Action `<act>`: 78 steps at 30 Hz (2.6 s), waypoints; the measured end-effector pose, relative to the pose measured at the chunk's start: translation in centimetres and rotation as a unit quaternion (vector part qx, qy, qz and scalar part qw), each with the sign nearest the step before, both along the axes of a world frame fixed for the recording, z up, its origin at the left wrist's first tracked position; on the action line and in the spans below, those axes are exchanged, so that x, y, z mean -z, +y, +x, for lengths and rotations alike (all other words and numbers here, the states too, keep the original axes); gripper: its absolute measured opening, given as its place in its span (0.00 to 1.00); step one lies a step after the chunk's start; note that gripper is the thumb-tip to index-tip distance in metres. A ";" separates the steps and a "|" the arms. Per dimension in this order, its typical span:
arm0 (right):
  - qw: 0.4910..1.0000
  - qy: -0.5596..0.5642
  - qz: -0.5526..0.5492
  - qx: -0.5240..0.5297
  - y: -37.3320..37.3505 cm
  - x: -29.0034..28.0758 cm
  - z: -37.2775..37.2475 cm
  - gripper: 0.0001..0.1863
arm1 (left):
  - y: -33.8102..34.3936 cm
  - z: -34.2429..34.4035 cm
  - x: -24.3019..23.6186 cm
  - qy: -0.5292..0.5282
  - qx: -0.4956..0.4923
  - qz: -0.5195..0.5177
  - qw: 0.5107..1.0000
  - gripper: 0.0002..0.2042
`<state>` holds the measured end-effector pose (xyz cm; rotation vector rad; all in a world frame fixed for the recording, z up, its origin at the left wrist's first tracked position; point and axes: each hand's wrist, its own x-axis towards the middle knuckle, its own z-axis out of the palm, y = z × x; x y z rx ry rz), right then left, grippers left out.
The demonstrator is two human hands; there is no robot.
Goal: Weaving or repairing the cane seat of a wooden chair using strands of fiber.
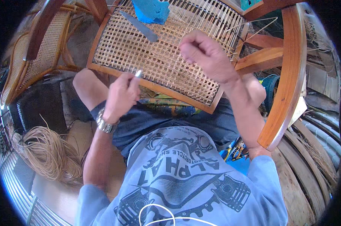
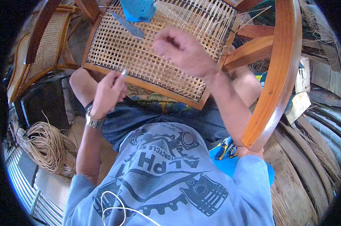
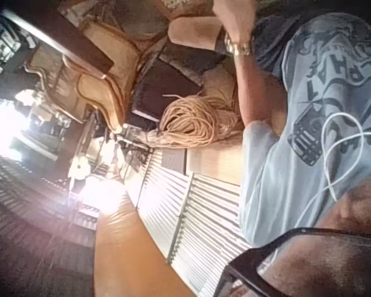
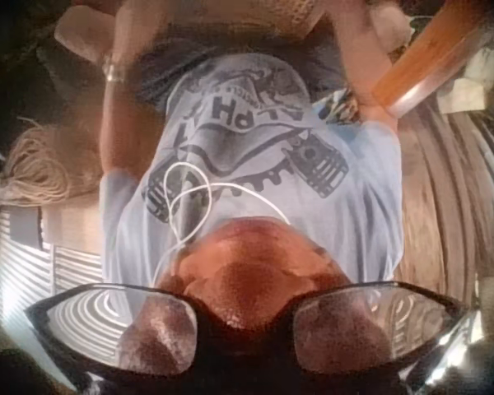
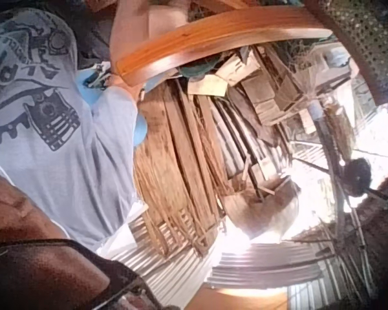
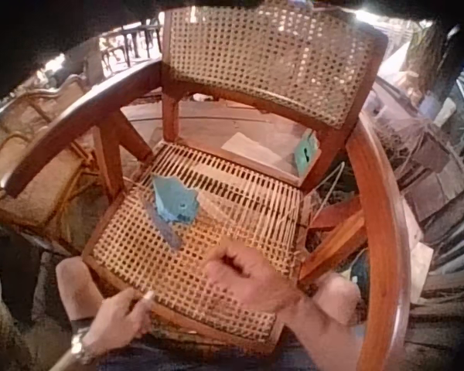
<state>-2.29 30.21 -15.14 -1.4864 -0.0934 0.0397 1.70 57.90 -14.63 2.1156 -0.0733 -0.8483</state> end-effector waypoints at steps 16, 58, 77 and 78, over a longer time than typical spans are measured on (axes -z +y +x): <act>0.896 0.076 -0.427 -0.100 -3.1 3.3 0.9 0.09 | -7.6 -0.2 2.1 0.068 0.200 0.008 0.977 0.16; 0.983 0.038 -0.010 -0.177 4.1 1.4 -0.6 0.15 | 1.3 -1.9 -9.3 -0.063 -0.008 0.072 0.995 0.14; 0.916 0.091 -0.384 -0.068 -2.3 3.2 1.0 0.11 | -7.0 1.3 2.4 0.142 0.203 0.031 0.968 0.12; 0.914 0.086 -0.391 -0.073 -2.2 3.2 1.1 0.11 | -7.3 1.3 2.5 0.153 0.200 0.025 0.968 0.12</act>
